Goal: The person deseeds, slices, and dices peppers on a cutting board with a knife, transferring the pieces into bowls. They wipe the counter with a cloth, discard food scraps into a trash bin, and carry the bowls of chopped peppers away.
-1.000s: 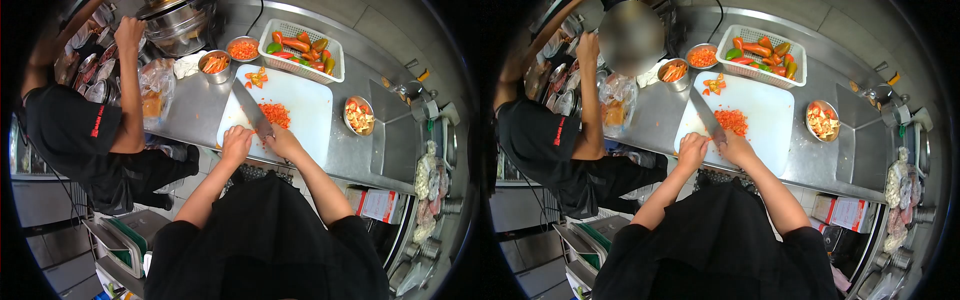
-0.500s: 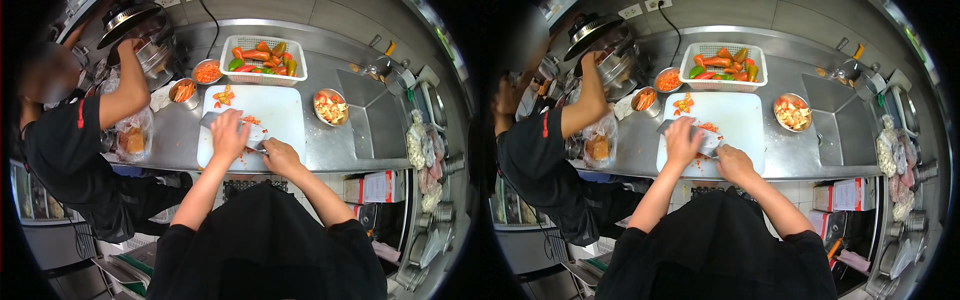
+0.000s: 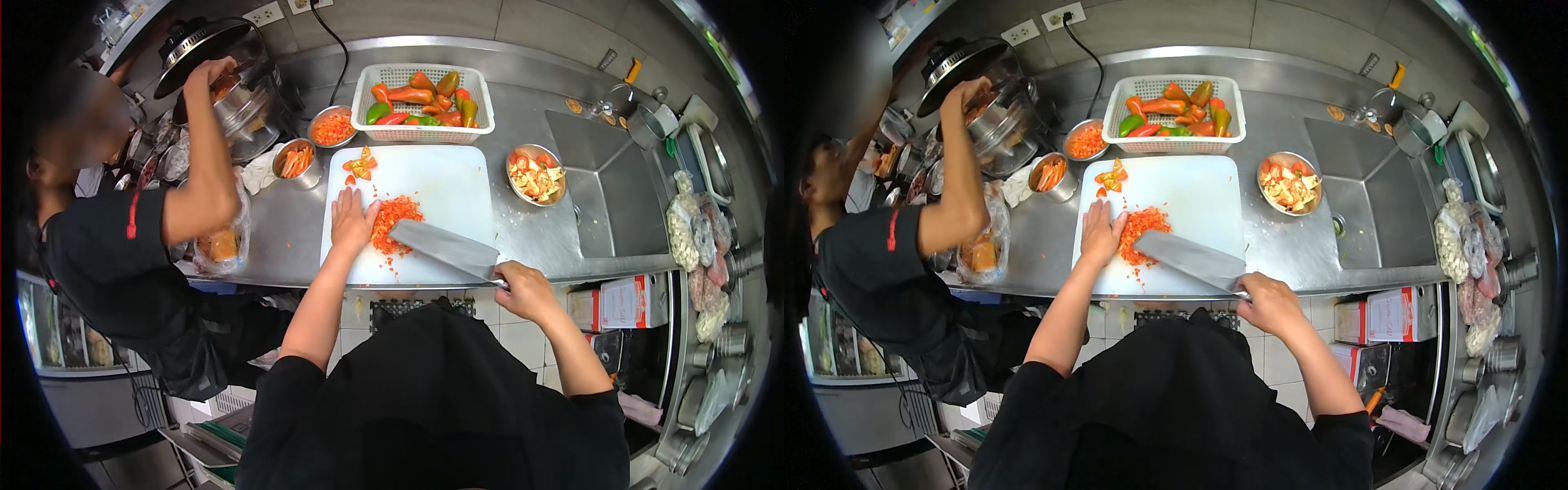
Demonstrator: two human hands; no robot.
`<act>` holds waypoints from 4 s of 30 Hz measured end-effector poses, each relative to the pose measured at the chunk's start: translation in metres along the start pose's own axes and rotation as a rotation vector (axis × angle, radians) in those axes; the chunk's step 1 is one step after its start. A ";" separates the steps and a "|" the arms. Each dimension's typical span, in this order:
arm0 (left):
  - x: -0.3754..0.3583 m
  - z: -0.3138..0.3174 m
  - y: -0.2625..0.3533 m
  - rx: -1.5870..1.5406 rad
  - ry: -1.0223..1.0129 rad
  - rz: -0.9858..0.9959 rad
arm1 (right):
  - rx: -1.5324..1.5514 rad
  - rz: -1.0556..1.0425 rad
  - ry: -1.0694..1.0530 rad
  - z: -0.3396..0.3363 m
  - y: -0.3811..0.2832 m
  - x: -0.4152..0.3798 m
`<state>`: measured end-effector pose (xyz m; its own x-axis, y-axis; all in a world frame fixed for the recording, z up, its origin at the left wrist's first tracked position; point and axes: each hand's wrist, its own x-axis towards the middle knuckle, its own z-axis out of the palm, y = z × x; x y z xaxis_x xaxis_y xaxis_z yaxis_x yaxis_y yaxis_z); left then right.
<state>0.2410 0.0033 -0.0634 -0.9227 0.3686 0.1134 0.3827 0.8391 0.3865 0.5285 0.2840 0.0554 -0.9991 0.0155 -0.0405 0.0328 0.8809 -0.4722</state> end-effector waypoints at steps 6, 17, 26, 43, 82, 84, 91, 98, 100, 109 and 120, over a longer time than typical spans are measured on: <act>0.000 0.022 0.024 -0.255 -0.025 0.237 | 0.011 0.144 0.137 0.036 0.019 0.050; -0.080 -0.032 0.023 -0.088 -0.220 0.465 | 0.029 0.098 -0.023 0.043 -0.014 0.069; -0.051 0.005 0.055 -0.128 0.048 0.249 | 1.037 0.490 -0.194 0.047 0.054 0.018; -0.051 0.042 0.104 -0.202 0.496 -0.023 | 1.193 0.454 -0.582 0.103 0.011 0.050; 0.251 -0.026 -0.037 -0.037 0.195 -0.179 | 0.778 0.567 -0.310 -0.012 -0.050 0.103; 0.227 -0.027 -0.032 -0.155 0.416 -0.054 | 0.473 0.564 -0.256 -0.014 -0.042 0.090; 0.045 -0.015 0.014 -0.511 0.073 0.109 | -0.043 0.159 0.038 0.011 0.023 0.096; -0.047 -0.005 0.013 -0.437 0.171 0.284 | -0.177 -0.099 -0.010 0.037 0.023 0.137; -0.062 -0.005 0.001 -0.399 0.252 0.074 | -0.176 -0.182 -0.065 0.048 0.011 0.142; -0.027 -0.009 -0.035 -0.088 0.310 -0.095 | -0.026 -0.296 -0.148 0.038 -0.005 0.130; -0.081 -0.020 0.001 -0.361 -0.036 0.229 | -0.120 -0.150 -0.120 0.052 -0.009 0.116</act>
<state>0.3154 -0.0336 -0.0542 -0.8112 0.5481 0.2039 0.5304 0.5426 0.6514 0.4137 0.2530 0.0088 -0.9818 -0.1695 -0.0853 -0.1264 0.9194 -0.3725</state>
